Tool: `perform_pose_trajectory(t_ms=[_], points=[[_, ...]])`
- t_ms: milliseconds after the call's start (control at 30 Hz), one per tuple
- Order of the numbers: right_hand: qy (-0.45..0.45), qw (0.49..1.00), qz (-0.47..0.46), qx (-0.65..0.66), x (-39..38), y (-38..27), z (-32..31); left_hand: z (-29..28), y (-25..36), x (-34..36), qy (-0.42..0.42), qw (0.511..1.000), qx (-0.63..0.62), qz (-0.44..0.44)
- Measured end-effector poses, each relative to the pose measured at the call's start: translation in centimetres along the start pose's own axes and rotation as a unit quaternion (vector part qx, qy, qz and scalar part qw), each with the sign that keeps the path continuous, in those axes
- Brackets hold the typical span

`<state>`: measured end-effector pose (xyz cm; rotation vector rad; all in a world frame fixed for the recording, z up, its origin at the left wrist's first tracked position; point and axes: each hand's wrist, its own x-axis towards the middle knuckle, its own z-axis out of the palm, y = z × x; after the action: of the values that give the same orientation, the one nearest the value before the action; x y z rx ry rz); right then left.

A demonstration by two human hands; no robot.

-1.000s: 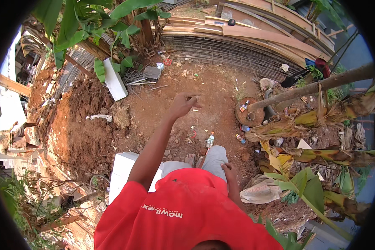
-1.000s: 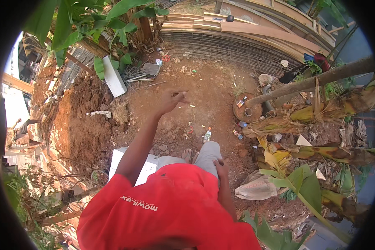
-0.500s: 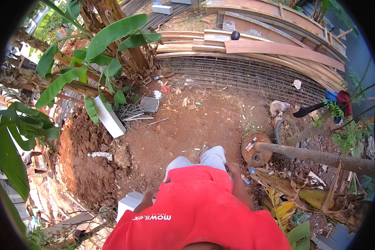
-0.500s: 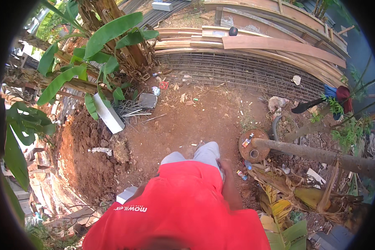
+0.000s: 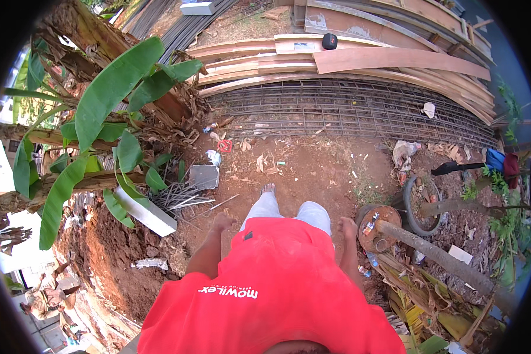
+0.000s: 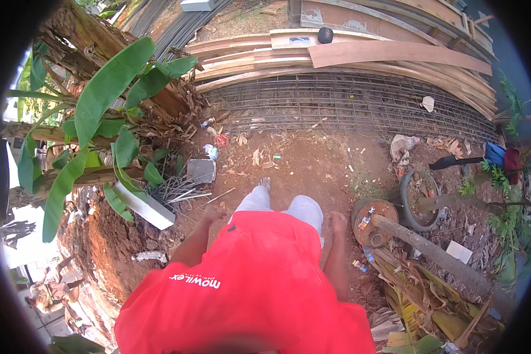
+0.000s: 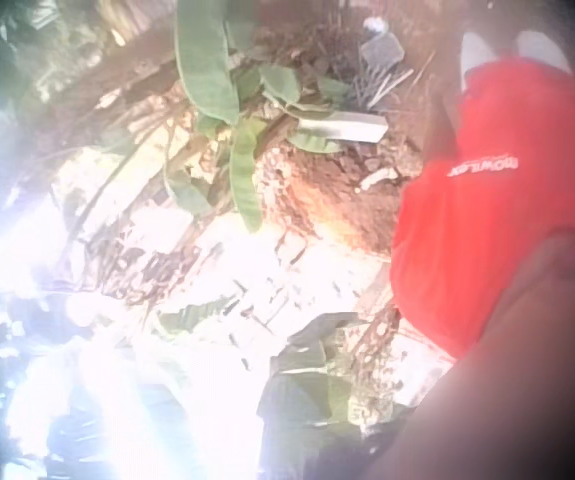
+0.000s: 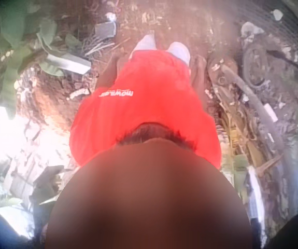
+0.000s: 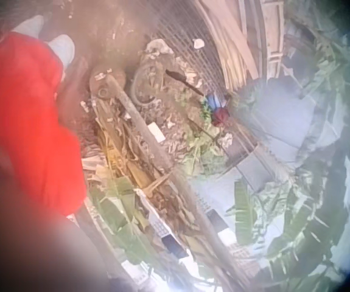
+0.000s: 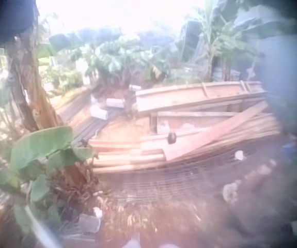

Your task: The person uses an angle grinder to cut several long metal rods on a construction site. They position the rods, cut them to length, and then move the cut pieces aside.

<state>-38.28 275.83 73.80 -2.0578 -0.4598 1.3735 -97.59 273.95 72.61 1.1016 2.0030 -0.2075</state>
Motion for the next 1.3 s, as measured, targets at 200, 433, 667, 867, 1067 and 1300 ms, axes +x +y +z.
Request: perform_pose_trajectory(t_ms=[200,433,667,867,1067,1300], points=[[0.033,0.972,0.223,0.064,-4.7,4.2,6.0,-22.9,25.5,15.6,0.166,0.900,-0.364,0.174],[0.032,0.959,0.259,0.112,2.3,-1.5,12.1,-31.6,42.2,24.1,0.083,0.864,-0.425,0.256],[0.085,0.967,0.153,0.185,16.1,-17.2,15.2,-23.0,35.2,33.1,-0.089,0.991,-0.022,0.097],[0.088,0.956,0.120,0.251,16.0,-29.2,16.5,-27.1,38.7,45.1,-0.043,0.992,0.086,0.077],[0.152,0.932,0.228,0.235,10.9,-26.5,22.1,-34.0,63.2,55.7,0.024,0.986,0.061,0.153],[-0.011,0.939,0.342,0.036,5.0,-25.0,29.0,-30.8,84.8,71.9,0.065,0.947,0.041,0.311]])
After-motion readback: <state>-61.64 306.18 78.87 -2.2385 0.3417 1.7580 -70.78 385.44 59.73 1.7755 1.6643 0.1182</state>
